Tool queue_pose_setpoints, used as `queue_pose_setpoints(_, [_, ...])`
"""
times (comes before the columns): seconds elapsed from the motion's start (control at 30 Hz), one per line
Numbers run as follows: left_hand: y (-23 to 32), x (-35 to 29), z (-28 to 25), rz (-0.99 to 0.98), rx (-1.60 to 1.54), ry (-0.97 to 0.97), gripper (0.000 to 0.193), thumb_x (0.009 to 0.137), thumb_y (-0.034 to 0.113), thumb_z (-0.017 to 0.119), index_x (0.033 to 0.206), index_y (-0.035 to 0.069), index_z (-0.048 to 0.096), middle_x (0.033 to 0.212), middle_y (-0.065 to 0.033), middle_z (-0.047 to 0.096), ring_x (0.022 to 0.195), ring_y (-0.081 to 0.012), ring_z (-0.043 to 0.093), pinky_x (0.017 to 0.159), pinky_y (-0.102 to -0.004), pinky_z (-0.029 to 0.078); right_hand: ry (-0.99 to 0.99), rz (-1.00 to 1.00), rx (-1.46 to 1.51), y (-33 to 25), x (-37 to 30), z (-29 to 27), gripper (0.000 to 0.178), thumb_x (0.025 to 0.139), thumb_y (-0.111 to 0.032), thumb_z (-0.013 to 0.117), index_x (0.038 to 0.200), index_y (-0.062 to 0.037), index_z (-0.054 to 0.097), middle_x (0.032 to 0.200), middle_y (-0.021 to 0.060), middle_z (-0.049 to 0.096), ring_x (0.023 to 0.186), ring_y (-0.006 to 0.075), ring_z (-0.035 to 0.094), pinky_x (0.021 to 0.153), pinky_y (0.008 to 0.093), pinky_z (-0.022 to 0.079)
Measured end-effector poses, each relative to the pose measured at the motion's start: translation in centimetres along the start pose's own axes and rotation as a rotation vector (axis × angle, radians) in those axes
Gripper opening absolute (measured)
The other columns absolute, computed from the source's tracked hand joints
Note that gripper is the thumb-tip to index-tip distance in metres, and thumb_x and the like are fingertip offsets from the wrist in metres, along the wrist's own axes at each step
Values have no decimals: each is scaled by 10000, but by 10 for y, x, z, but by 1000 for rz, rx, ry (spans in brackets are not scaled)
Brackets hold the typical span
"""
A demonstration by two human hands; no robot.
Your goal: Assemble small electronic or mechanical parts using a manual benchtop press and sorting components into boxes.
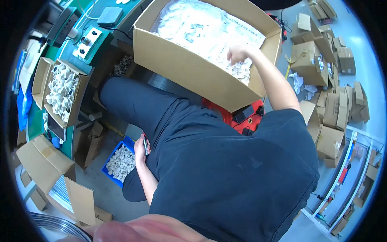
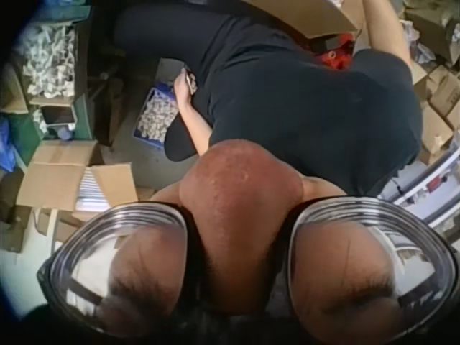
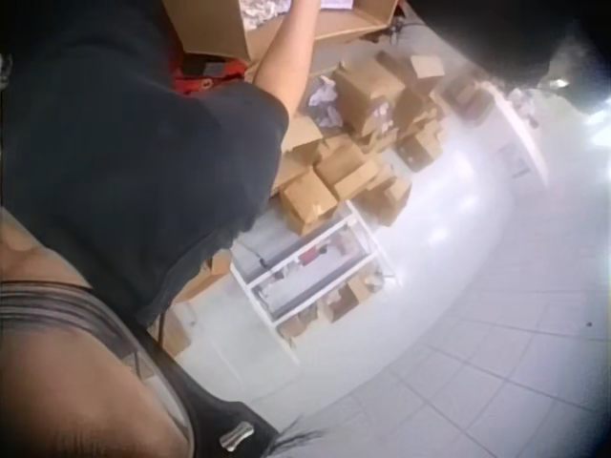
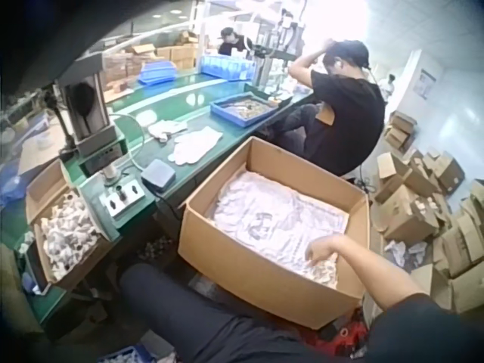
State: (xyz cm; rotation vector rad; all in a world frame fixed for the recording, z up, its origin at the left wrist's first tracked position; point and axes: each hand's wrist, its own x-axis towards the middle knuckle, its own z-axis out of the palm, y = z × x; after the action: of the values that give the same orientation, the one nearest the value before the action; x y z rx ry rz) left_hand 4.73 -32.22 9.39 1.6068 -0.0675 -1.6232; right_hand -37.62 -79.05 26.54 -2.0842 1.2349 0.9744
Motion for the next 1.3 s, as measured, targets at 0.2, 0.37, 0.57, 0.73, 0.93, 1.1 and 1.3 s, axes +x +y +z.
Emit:
queue_pose_setpoints(0.2, [9, 16, -5, -3, 79, -59, 423, 1065, 413, 492, 929, 25, 591, 662, -48, 576, 410, -115, 462, 356, -258, 358, 174, -80, 0, 12, -7, 45, 431, 702, -185, 819, 1090, -18, 732, 971, 136, 746, 889, 264, 705, 808, 378, 556])
queue_pose_setpoints(0.37, [14, 21, -16, 20, 59, 14, 428, 1066, 408, 489, 1005, 4, 613, 661, -33, 575, 421, -102, 466, 357, -253, 357, 161, -70, 43, 8, -7, 34, 360, 686, -174, 831, 1001, -17, 753, 897, 137, 738, 864, 252, 702, 781, 358, 553])
queue_pose_setpoints(0.57, [21, 27, -21, 84, -15, 63, 401, 1066, 391, 491, 1065, 19, 638, 665, -6, 570, 439, -80, 474, 366, -239, 364, 853, -490, 877, -48, -1, -44, 256, 817, -63, 795, 1024, -10, 655, 1059, 79, 711, 993, 155, 664, 861, 301, 541])
queue_pose_setpoints(0.73, [22, 12, -22, 127, -155, 138, 405, 1061, 395, 502, 1085, 14, 637, 668, -5, 573, 440, -81, 483, 367, -246, 377, 1168, -916, 839, -232, 22, -139, 242, 900, -167, 775, 1057, -8, 681, 1025, 52, 717, 904, 122, 674, 849, 261, 538])
queue_pose_setpoints(0.93, [-3, -8, -27, 138, -285, 241, 409, 1062, 388, 501, 1113, 4, 631, 669, -6, 576, 439, -82, 490, 366, -250, 386, 1239, -933, 661, -385, 79, -173, 246, 892, -198, 750, 1008, 18, 729, 811, 133, 712, 708, 179, 671, 660, 313, 534])
queue_pose_setpoints(1.1, [-11, -15, -35, 144, -360, 296, 412, 1064, 386, 495, 1120, 0, 628, 670, -6, 575, 437, -81, 490, 362, -252, 385, 1344, -1175, 543, -402, 86, -171, 241, 831, -135, 794, 1022, 1, 738, 943, 147, 720, 784, 234, 696, 716, 331, 549])
queue_pose_setpoints(1.3, [-38, -8, -41, 49, -346, 289, 412, 1059, 395, 500, 1115, 10, 636, 670, -7, 575, 439, -83, 499, 361, -251, 388, 1279, -1565, 623, -406, 109, -170, 237, 809, -121, 799, 1024, -29, 758, 1025, 141, 716, 932, 305, 686, 805, 361, 552])
